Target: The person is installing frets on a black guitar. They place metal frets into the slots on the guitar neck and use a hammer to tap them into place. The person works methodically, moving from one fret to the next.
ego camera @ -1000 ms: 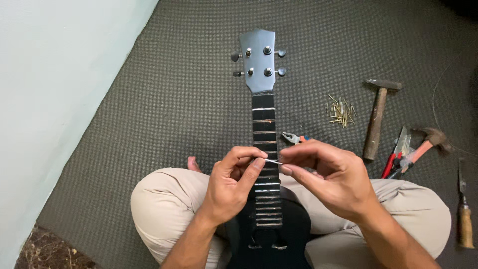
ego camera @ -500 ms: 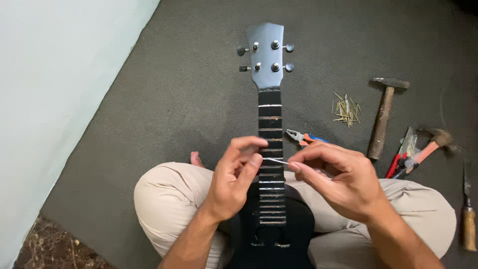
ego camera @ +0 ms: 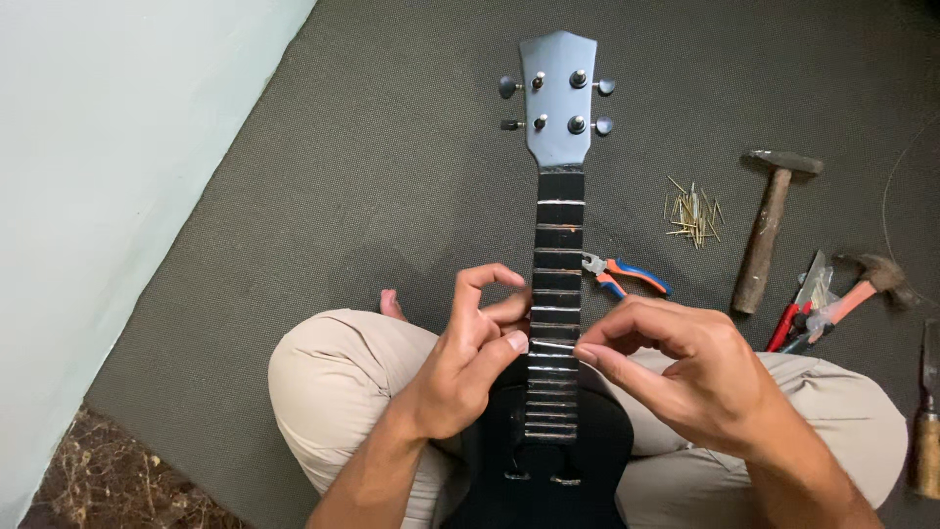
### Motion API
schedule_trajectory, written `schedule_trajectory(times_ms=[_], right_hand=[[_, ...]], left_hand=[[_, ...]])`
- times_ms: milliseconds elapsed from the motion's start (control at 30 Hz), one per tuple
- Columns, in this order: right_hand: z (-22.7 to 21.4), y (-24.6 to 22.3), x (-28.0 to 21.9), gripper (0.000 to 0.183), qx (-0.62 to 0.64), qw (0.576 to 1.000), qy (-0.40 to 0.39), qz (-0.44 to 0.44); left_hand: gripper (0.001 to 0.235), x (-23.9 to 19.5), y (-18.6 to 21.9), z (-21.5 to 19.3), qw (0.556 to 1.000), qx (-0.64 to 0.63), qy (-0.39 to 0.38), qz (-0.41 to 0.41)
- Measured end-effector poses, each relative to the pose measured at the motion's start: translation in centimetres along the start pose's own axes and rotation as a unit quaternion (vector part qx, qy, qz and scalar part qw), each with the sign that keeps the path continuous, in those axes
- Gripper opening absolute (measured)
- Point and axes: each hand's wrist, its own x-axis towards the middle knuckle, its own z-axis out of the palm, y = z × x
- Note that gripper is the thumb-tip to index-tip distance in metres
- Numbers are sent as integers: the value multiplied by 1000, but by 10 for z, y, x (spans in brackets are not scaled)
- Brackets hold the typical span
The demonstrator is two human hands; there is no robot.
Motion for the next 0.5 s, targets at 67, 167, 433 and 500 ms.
schedule_trajectory(times_ms=[67,167,433,500], right_hand=[[0,-2,0,8,-9,1000,3,0],[0,-3,-1,9,-20,1000,5,-1],[1,-3,-2,8,-21,1000,17,-12],[1,-5,-2,8,-20,999,21,-13]], left_hand=[[27,-1,-1,0,1000,3,-1,0],[27,-1,-2,1,1000,-15,-1,-3],[31,0,-5,5,1000,-10,10,3],[30,0,-4,6,1000,-4,12,4]])
